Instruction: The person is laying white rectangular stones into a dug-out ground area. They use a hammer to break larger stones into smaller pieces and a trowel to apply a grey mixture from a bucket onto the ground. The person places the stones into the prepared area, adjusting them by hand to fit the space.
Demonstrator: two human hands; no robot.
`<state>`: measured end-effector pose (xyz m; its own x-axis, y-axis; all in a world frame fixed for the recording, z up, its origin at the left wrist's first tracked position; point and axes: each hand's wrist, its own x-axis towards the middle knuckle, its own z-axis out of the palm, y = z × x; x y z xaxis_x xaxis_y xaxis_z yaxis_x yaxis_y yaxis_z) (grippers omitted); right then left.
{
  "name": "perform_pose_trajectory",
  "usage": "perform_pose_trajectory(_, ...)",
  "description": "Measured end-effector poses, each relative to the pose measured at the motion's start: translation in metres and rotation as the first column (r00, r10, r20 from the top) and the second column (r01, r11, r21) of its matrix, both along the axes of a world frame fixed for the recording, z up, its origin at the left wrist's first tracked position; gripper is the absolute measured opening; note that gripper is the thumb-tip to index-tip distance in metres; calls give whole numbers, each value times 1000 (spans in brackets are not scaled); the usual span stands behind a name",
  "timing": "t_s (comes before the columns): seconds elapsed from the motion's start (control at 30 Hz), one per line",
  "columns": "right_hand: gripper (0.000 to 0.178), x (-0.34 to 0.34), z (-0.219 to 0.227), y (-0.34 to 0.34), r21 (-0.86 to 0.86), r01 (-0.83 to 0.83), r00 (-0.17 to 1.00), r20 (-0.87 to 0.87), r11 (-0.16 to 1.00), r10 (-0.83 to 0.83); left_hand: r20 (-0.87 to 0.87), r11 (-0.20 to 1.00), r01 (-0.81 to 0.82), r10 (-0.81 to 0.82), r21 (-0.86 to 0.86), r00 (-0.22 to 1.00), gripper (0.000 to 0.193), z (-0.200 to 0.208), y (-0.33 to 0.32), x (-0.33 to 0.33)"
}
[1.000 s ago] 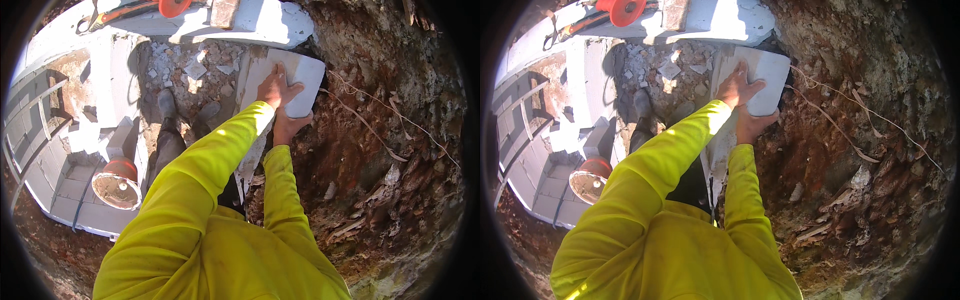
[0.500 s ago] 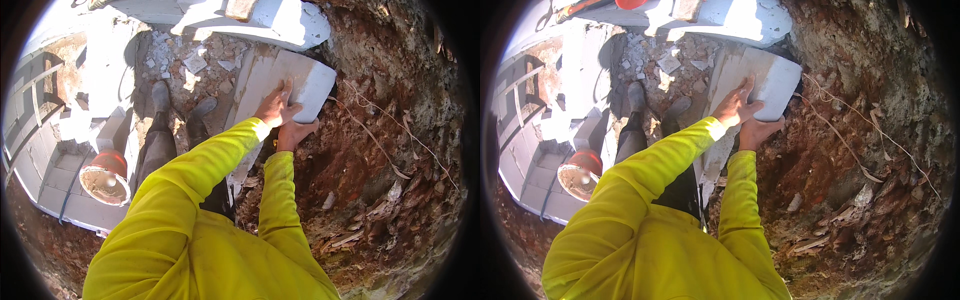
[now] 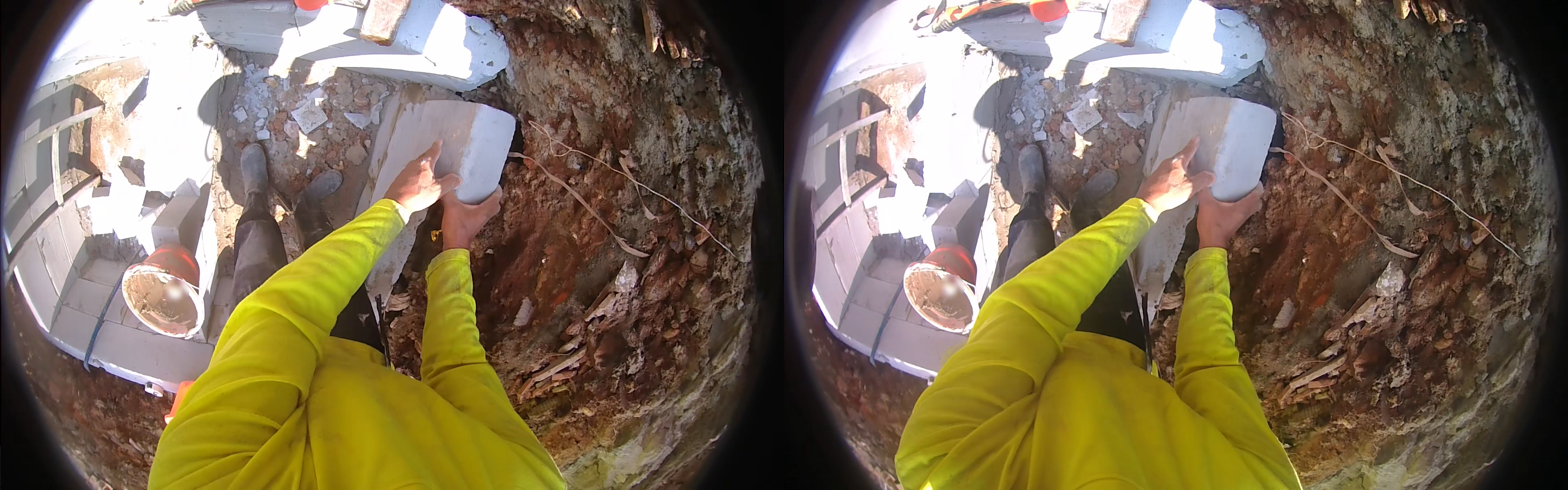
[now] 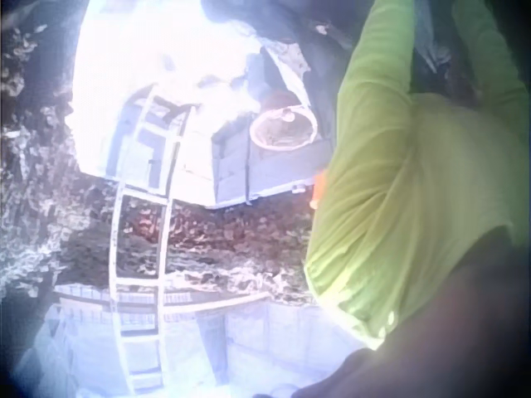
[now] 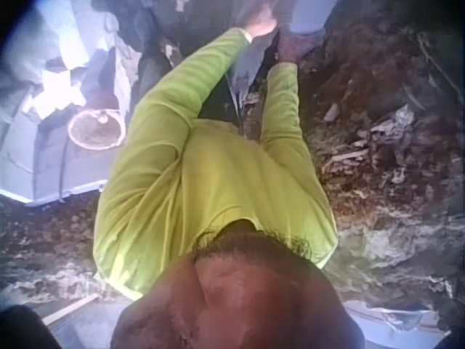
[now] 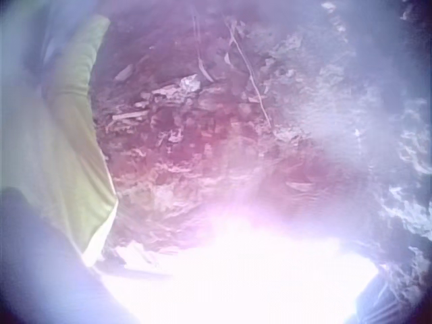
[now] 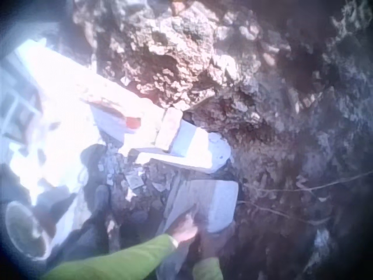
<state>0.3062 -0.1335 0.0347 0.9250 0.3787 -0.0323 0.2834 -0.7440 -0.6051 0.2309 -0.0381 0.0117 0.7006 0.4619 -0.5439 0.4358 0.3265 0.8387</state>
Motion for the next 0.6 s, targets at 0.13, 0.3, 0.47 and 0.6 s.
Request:
perform_pose_trajectory(0.13, 96, -51, 34, -21, -76, -229, 971, -96, 971, 221, -95, 970, -239, 234, -52, 968, 79, -40, -27, -72)
perform_pose_trajectory(0.3, 94, -100, -28, 5, -68, -366, 875, -364, 928, 319, -164, 851, -492, 467, -185, 869, 68, -98, -36, -166)
perform_pose_trajectory(0.47, 68, -94, -97, 69, 32, -297, 926, -235, 954, 296, 18, 747, -482, 535, 459, 845, 48, -12, 74, -183)
perform_pose_trajectory(0.6, 31, -88, -36, 135, 396, -95, 784, -536, 913, 314, 233, 173, -326, 409, 929, 882, 47, 41, 184, -176)
